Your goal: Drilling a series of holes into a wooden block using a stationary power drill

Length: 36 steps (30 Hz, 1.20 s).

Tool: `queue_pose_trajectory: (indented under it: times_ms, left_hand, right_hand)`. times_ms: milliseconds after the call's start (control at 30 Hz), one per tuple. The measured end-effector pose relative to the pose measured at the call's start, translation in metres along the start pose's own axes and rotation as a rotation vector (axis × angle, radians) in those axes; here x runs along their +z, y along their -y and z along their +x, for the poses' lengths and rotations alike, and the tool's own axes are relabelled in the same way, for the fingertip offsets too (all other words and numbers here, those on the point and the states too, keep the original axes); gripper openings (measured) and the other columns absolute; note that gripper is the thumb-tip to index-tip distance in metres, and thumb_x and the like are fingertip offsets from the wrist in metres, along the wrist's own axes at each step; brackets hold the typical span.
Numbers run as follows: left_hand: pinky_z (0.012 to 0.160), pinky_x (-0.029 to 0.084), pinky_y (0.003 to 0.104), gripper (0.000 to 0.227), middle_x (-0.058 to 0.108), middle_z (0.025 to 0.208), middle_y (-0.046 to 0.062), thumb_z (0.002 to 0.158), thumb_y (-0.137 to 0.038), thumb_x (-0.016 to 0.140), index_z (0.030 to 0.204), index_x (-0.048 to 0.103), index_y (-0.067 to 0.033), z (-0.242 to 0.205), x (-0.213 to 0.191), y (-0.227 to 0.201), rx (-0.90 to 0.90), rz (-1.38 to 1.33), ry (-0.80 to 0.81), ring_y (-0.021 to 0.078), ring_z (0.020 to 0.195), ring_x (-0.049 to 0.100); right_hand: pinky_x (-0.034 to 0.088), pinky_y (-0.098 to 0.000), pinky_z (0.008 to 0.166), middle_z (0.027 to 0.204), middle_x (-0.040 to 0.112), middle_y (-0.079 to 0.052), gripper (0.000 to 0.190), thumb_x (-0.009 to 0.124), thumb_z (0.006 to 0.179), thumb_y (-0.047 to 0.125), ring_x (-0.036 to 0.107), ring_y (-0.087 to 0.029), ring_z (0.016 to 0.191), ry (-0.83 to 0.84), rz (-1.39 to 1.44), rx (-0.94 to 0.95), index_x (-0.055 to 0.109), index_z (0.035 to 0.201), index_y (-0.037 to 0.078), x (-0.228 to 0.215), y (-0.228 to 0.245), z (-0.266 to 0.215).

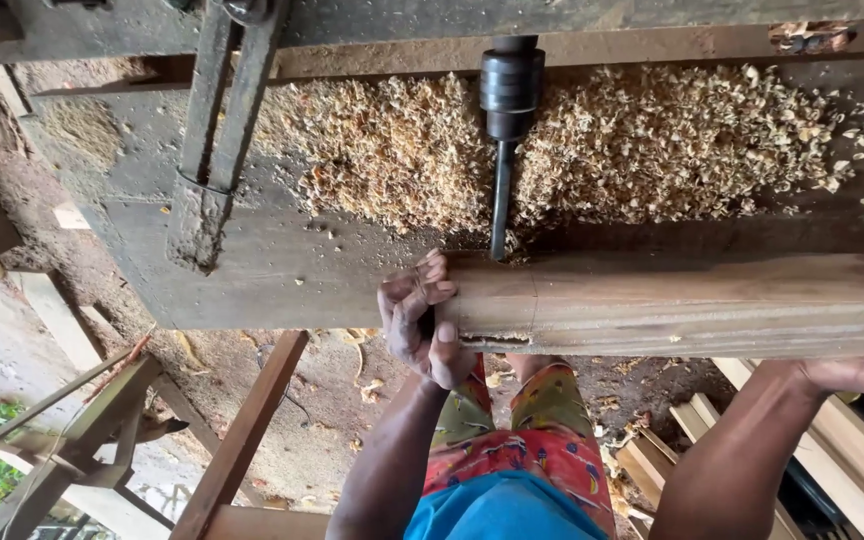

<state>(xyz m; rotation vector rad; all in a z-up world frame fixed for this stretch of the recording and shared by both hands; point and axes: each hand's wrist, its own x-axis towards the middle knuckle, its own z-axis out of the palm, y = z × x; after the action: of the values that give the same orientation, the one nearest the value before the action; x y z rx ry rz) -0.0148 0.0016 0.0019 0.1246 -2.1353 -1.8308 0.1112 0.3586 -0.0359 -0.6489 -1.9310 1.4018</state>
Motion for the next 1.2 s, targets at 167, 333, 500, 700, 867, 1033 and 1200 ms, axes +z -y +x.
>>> queue_pose_trajectory:
  times_ms: [167, 333, 500, 700, 867, 1033, 1200]
  left_hand:
    - [0.098, 0.061, 0.047, 0.035, 0.065, 0.108, 0.01, 0.099, -0.039, 0.056, 0.104, 0.069, -0.0066, -0.007, -0.001, 0.001, -0.029, 0.016, -0.023, 0.0235, 0.108, 0.064]
    - [0.101, 0.062, 0.05, 0.038, 0.063, 0.11, 0.012, 0.102, -0.038, 0.053, 0.109, 0.067, -0.0042, -0.004, -0.004, -0.001, -0.006, 0.035, 0.034, 0.024, 0.112, 0.063]
    - [0.1, 0.061, 0.051, 0.038, 0.066, 0.107, 0.013, 0.102, -0.037, 0.049, 0.109, 0.066, -0.0024, 0.0, -0.003, -0.002, 0.023, 0.096, 0.05, 0.0273, 0.112, 0.063]
    - [0.101, 0.062, 0.053, 0.035, 0.066, 0.109, 0.014, 0.101, -0.033, 0.052, 0.112, 0.066, -0.0033, -0.007, -0.002, 0.006, 0.032, 0.02, 0.009, 0.0252, 0.112, 0.064]
    - [0.102, 0.061, 0.053, 0.038, 0.066, 0.109, 0.012, 0.102, -0.037, 0.053, 0.113, 0.067, -0.0041, -0.009, -0.003, 0.007, 0.011, 0.042, 0.004, 0.0236, 0.114, 0.063]
    - [0.101, 0.062, 0.055, 0.035, 0.063, 0.107, 0.015, 0.098, -0.032, 0.052, 0.11, 0.067, -0.0021, -0.007, 0.003, 0.008, 0.024, 0.001, -0.021, 0.0254, 0.111, 0.063]
    - [0.1, 0.061, 0.05, 0.036, 0.064, 0.107, 0.014, 0.096, -0.033, 0.05, 0.104, 0.068, -0.0026, 0.0, 0.006, 0.001, 0.023, 0.039, -0.015, 0.0252, 0.109, 0.064]
  right_hand:
    - [0.059, -0.0617, 0.103, 0.104, 0.059, -0.029, 0.03, 0.044, 0.092, 0.014, 0.063, -0.046, 0.102, -0.046, 0.043, 0.027, 0.057, 0.103, -0.011, 0.002, 0.002, 0.002]
    - [0.058, -0.0598, 0.104, 0.1, 0.062, -0.029, 0.036, 0.047, 0.087, 0.022, 0.066, -0.045, 0.1, -0.127, 0.099, 0.113, 0.061, 0.099, -0.008, -0.004, -0.003, 0.002]
    - [0.059, -0.0605, 0.102, 0.101, 0.061, -0.025, 0.032, 0.038, 0.095, 0.013, 0.064, -0.043, 0.1, -0.102, 0.119, 0.078, 0.061, 0.102, -0.007, -0.001, -0.001, 0.004]
    - [0.058, -0.0614, 0.1, 0.101, 0.059, -0.027, 0.033, 0.036, 0.095, 0.016, 0.063, -0.045, 0.099, -0.063, 0.081, 0.06, 0.058, 0.102, -0.008, -0.006, -0.002, 0.005]
    - [0.057, -0.0634, 0.097, 0.098, 0.057, -0.03, 0.031, 0.042, 0.089, 0.013, 0.062, -0.047, 0.097, -0.04, 0.046, -0.013, 0.057, 0.1, -0.012, 0.005, 0.003, 0.007]
    - [0.053, -0.064, 0.106, 0.106, 0.054, -0.027, 0.033, 0.032, 0.096, 0.012, 0.058, -0.046, 0.106, 0.056, 0.028, 0.015, 0.052, 0.109, -0.011, -0.006, 0.0, 0.006]
    - [0.056, -0.055, 0.1, 0.094, 0.057, -0.018, 0.026, 0.037, 0.09, 0.013, 0.06, -0.037, 0.094, -0.213, 0.17, 0.196, 0.058, 0.095, -0.002, 0.01, 0.008, 0.011]
